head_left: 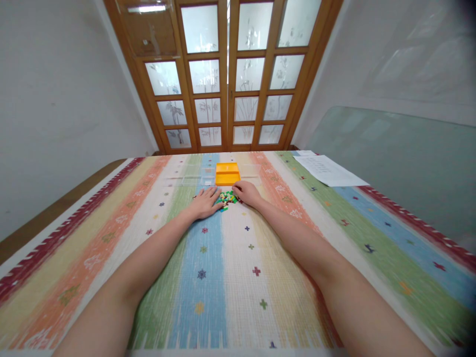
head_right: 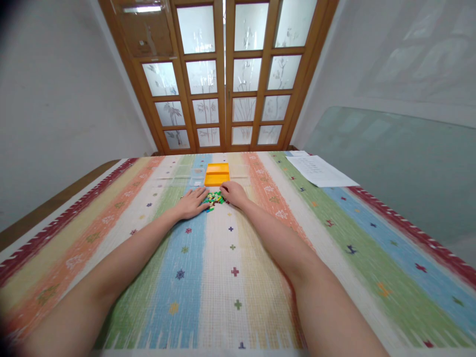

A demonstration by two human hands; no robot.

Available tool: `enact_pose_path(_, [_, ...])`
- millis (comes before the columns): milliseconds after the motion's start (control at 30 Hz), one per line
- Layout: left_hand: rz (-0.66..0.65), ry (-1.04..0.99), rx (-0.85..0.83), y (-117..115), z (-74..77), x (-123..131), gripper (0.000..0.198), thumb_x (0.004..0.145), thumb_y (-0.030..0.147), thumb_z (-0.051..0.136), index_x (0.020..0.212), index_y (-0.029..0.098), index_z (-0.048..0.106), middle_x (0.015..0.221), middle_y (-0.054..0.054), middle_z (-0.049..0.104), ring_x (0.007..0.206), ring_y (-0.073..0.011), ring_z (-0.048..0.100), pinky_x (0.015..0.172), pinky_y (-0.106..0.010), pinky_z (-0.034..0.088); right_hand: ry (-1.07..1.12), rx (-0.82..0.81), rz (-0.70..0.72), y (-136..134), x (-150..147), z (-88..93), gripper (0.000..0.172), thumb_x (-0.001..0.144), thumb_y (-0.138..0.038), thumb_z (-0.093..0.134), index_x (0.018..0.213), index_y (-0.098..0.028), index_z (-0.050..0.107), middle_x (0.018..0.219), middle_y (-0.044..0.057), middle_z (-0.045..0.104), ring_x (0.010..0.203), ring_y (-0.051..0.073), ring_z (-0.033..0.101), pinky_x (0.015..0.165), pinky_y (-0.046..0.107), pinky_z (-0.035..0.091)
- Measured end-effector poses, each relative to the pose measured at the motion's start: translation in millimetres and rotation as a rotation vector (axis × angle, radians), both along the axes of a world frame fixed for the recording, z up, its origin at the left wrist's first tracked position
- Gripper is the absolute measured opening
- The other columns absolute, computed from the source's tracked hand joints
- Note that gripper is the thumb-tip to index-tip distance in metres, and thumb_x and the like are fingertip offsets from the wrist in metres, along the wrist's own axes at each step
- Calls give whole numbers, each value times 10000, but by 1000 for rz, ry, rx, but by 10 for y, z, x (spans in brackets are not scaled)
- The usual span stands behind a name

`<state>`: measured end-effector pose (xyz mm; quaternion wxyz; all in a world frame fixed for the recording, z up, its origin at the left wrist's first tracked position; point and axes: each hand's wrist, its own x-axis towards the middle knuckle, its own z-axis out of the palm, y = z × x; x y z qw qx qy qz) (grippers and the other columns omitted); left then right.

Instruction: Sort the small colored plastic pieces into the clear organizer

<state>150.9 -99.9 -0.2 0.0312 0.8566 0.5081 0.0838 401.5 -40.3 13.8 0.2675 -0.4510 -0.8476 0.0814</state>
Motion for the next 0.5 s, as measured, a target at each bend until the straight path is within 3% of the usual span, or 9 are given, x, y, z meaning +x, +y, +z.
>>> enact_pose_path(167, [18,-18,-11,66,-28,-87,769,1024,692,262,1632,225,317,1703,-139,289,1581,-304,256,1263,-507,189,6,4,12,1,0,4,249,1013,-283,534,931,-191,750,971,77,766,871,204,645,755,288,402])
enact_pose_path(500, [101,4,-60,122,-9,-208,825,1000,740,248,1633,214,310,1710,-159,253,1584,-336,240,1256,-552,177,-6,-5,15,-9,-5,12,252,1012,-278,532,949,-192,760,953,71,758,866,204,642,744,288,404])
